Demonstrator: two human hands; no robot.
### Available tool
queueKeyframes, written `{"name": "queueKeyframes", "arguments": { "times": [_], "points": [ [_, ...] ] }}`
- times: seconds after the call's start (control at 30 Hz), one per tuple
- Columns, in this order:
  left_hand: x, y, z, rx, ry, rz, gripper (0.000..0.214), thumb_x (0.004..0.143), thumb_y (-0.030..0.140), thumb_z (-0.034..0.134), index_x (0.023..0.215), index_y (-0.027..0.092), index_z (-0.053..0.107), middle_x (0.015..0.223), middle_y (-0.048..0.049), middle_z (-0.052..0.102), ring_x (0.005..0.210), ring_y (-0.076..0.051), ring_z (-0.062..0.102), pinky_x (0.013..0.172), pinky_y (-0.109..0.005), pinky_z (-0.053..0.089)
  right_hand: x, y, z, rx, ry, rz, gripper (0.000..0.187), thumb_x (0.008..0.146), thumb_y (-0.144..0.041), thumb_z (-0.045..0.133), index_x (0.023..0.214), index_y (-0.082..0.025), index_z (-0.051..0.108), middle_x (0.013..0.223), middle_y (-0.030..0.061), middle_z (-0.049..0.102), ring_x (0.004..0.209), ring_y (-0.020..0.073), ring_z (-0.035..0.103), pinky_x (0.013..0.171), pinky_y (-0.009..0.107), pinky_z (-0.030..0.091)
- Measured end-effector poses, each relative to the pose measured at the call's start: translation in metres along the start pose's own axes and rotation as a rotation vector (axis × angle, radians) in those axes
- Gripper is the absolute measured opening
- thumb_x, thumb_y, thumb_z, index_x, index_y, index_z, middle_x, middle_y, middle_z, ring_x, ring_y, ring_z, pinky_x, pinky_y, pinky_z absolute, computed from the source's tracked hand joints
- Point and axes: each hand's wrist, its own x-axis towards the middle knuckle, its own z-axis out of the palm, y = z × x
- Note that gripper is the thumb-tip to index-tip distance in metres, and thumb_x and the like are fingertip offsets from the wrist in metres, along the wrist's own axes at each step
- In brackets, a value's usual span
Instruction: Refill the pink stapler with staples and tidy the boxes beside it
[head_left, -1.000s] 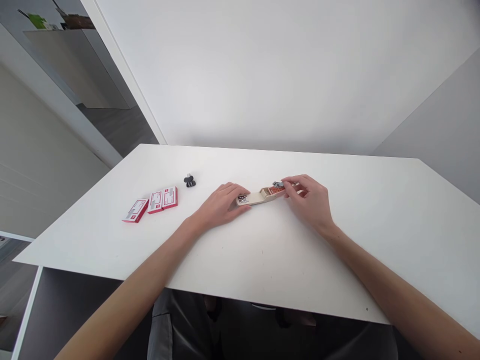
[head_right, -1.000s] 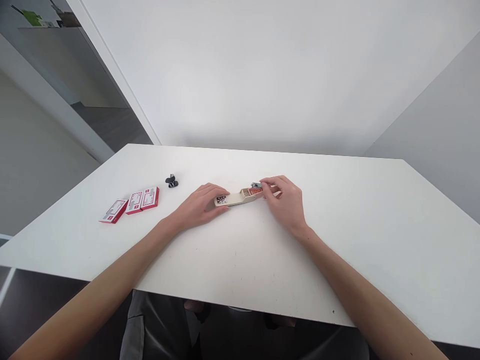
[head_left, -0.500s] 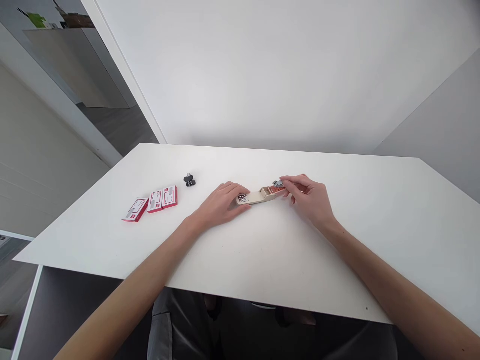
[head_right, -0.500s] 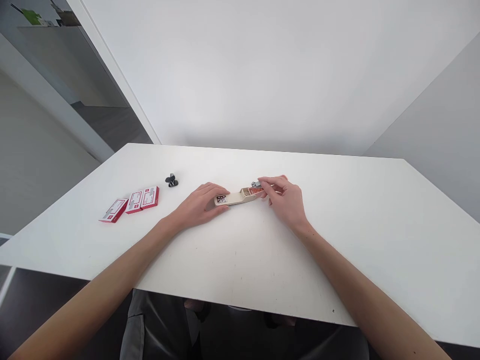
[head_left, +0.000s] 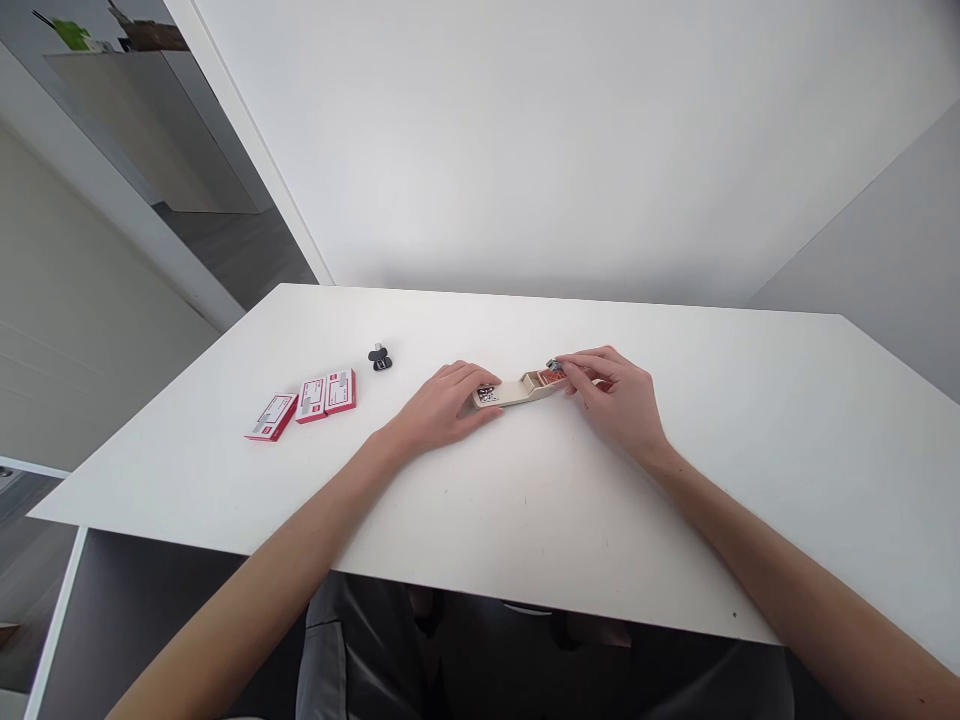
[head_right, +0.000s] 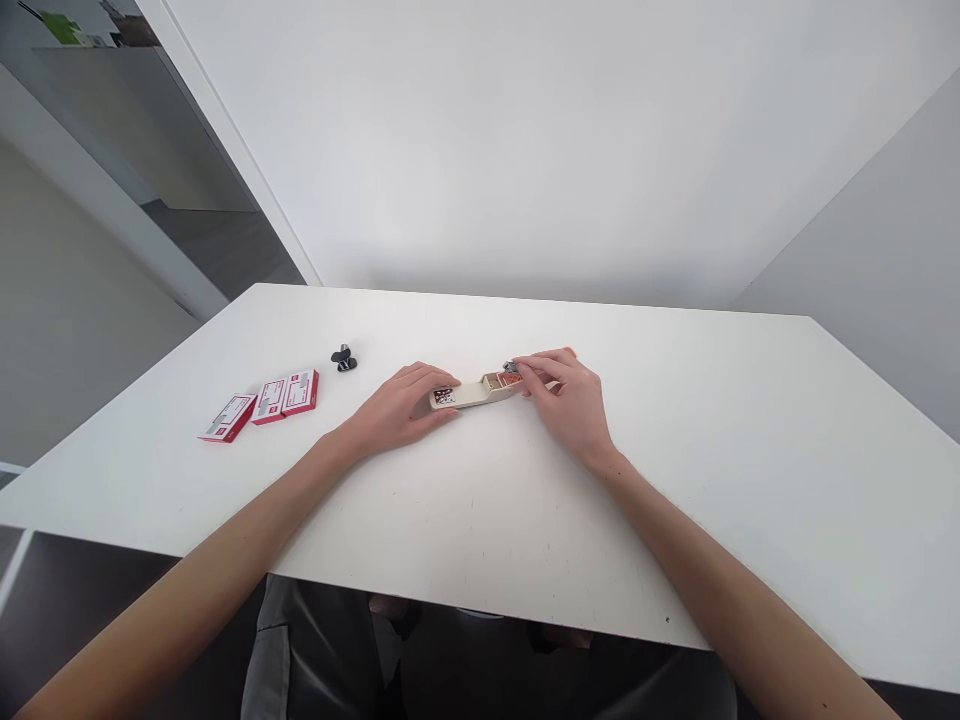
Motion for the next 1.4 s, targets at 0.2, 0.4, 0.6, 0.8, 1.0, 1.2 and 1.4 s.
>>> {"name": "queueKeyframes", "arguments": {
  "times": [0.2,0.4,0.6,0.8,1.0,1.2,1.4],
  "points": [
    [0.000,-0.001,0.000,0.002,0.008,0.009,0.036,0.103,0.050,0.056,0.127,0.025,0.063,0.125,-0.0088,0.072,0.118,-0.028,0.064,0.105,-0.048,0.050,0.003,0.003,-0.001,-0.058,0.055,-0.047,0.028,0.100,-0.048,0.064,0.103,-0.027,0.082,0.113,0.0074,0.076,0.074,0.0188,0.072,0.060,0.034,0.055],
    [-0.001,0.001,0.000,0.014,0.018,0.001,0.036,0.105,0.049,0.055,0.128,0.023,0.063,0.129,-0.0081,0.072,0.122,-0.027,0.063,0.107,-0.046,0.049,0.010,0.006,-0.009,-0.037,0.245,-0.023,0.023,0.100,-0.042,0.061,0.105,-0.024,0.075,0.121,0.0084,0.071,0.068,0.0146,0.069,0.059,0.032,0.053],
    [-0.001,0.001,0.002,0.035,0.060,-0.010,0.032,0.104,0.042,0.056,0.128,0.023,0.065,0.128,-0.0084,0.072,0.122,-0.027,0.063,0.109,-0.047,0.048,0.017,0.021,-0.018,0.068,0.293,0.200,0.024,0.097,-0.044,0.064,0.112,-0.028,0.072,0.123,0.0065,0.070,0.060,0.0113,0.057,0.054,0.031,0.050],
    [-0.002,-0.004,0.005,0.064,0.105,-0.031,0.034,0.103,0.041,0.057,0.129,0.022,0.069,0.124,-0.0115,0.066,0.113,-0.027,0.063,0.101,-0.047,0.052,0.022,0.026,-0.018,0.328,0.152,0.415,0.034,0.093,-0.057,0.068,0.099,-0.025,0.076,0.086,0.0036,0.073,0.056,0.0128,0.053,0.052,0.029,0.050],
    [-0.002,-0.008,0.007,0.029,0.092,-0.033,0.033,0.103,0.040,0.058,0.127,0.023,0.071,0.122,-0.0113,0.065,0.111,-0.027,0.063,0.100,-0.048,0.054,0.021,0.010,-0.016,0.521,0.100,0.338,0.036,0.086,-0.056,0.081,0.106,-0.026,0.075,0.098,0.0044,0.077,0.065,0.0131,0.057,0.053,0.027,0.050],
    [-0.001,-0.009,0.007,0.024,0.093,-0.033,0.033,0.102,0.039,0.060,0.129,0.022,0.069,0.120,-0.0102,0.067,0.111,-0.027,0.063,0.101,-0.047,0.053,0.017,0.000,-0.016,0.540,-0.035,0.191,0.041,0.088,-0.055,0.080,0.118,-0.028,0.074,0.123,0.0081,0.075,0.093,0.0203,0.068,0.062,0.031,0.054],
    [-0.001,-0.007,0.005,0.012,0.090,-0.013,0.033,0.102,0.040,0.062,0.130,0.023,0.066,0.117,-0.0090,0.069,0.109,-0.026,0.063,0.101,-0.046,0.052,0.010,-0.007,-0.012,0.376,-0.168,0.060,0.036,0.093,-0.055,0.075,0.118,-0.029,0.076,0.132,0.0084,0.071,0.088,0.0214,0.067,0.066,0.037,0.054]
  ]
}}
